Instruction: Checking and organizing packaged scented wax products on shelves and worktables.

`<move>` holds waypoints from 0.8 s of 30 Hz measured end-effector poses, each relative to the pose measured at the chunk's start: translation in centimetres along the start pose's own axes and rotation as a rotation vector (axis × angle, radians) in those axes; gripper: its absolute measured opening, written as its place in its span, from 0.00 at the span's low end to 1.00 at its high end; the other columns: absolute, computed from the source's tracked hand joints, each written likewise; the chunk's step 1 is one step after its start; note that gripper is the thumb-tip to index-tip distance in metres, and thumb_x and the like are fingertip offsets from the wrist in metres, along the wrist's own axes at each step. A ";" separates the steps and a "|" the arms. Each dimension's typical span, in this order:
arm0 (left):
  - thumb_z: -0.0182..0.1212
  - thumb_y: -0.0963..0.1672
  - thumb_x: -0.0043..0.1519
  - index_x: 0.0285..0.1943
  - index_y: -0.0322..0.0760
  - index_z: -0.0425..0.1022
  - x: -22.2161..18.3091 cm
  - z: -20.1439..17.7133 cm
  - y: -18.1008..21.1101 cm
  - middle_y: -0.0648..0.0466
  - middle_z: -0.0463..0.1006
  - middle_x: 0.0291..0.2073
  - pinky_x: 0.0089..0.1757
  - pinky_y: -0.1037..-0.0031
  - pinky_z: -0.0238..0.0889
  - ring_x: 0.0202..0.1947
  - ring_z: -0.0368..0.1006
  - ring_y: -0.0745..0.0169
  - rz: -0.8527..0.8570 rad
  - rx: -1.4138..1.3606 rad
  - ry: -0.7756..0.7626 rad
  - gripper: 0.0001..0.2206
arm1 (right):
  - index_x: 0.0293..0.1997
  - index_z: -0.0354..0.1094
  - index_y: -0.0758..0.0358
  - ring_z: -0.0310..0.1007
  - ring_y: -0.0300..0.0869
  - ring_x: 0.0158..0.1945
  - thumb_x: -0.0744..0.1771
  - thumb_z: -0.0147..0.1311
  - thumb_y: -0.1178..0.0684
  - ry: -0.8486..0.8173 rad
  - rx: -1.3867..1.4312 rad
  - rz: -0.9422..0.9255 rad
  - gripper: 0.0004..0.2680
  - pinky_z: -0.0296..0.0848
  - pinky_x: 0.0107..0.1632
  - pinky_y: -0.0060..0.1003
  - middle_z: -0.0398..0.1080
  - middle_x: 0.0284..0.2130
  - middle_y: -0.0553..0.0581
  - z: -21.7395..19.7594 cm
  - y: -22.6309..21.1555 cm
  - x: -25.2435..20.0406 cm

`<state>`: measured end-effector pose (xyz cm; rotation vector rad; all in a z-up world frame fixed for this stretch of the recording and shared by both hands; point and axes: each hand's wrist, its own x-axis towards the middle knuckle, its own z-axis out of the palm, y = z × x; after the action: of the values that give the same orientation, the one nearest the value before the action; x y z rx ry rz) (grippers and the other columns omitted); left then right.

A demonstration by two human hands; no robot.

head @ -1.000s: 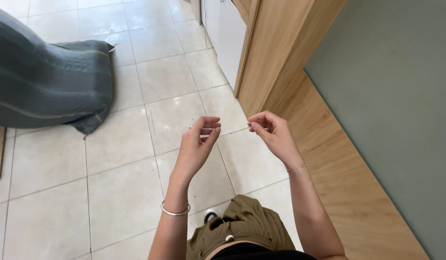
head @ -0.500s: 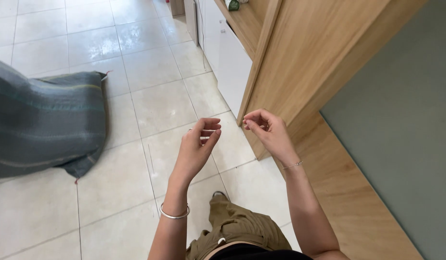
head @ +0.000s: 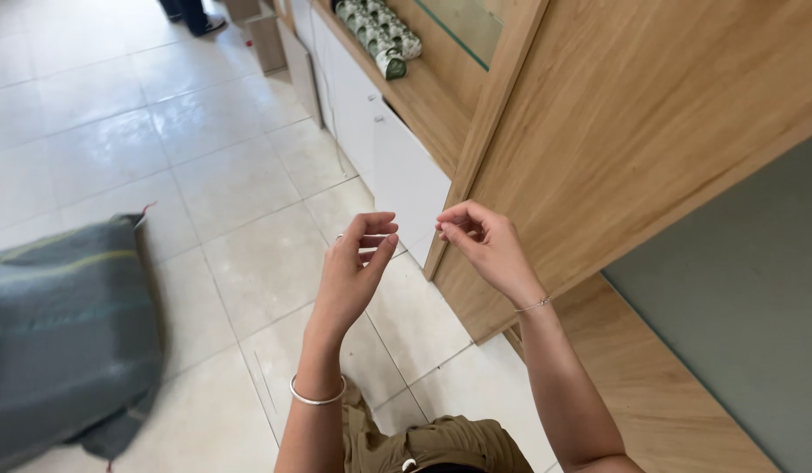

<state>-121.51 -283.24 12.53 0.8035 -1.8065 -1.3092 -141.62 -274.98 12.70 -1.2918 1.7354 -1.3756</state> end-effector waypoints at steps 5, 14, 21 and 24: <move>0.59 0.43 0.65 0.59 0.35 0.72 10.0 -3.1 -1.5 0.51 0.82 0.47 0.43 0.71 0.75 0.45 0.80 0.62 0.079 -0.037 -0.145 0.14 | 0.46 0.73 0.66 0.77 0.33 0.42 0.69 0.55 0.59 0.143 0.040 -0.026 0.04 0.75 0.45 0.28 0.78 0.38 0.51 1.5 0.5 7.2; 0.61 0.42 0.65 0.61 0.35 0.71 27.7 -8.3 0.1 0.52 0.82 0.48 0.43 0.73 0.75 0.45 0.80 0.62 0.312 -0.043 -0.391 0.15 | 0.46 0.72 0.67 0.78 0.36 0.42 0.69 0.53 0.61 0.420 0.130 -0.033 0.04 0.77 0.45 0.29 0.77 0.39 0.53 4.7 -2.6 17.2; 0.60 0.41 0.68 0.57 0.31 0.74 38.5 -7.0 2.8 0.48 0.79 0.52 0.45 0.73 0.76 0.49 0.81 0.61 0.572 -0.093 -0.507 0.10 | 0.49 0.68 0.67 0.80 0.44 0.45 0.70 0.51 0.61 0.622 0.312 -0.021 0.05 0.81 0.47 0.38 0.78 0.41 0.61 3.8 -5.1 23.0; 0.60 0.42 0.68 0.56 0.33 0.75 42.5 -5.5 3.7 0.48 0.78 0.50 0.47 0.71 0.76 0.49 0.80 0.59 0.630 -0.098 -0.534 0.10 | 0.53 0.66 0.68 0.79 0.48 0.48 0.70 0.49 0.62 0.633 0.454 -0.077 0.07 0.80 0.50 0.41 0.77 0.45 0.64 2.0 -4.2 26.1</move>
<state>-139.20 -320.05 25.99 -0.2081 -2.1292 -1.2233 -148.19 -299.74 19.33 -0.7147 1.5962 -2.2361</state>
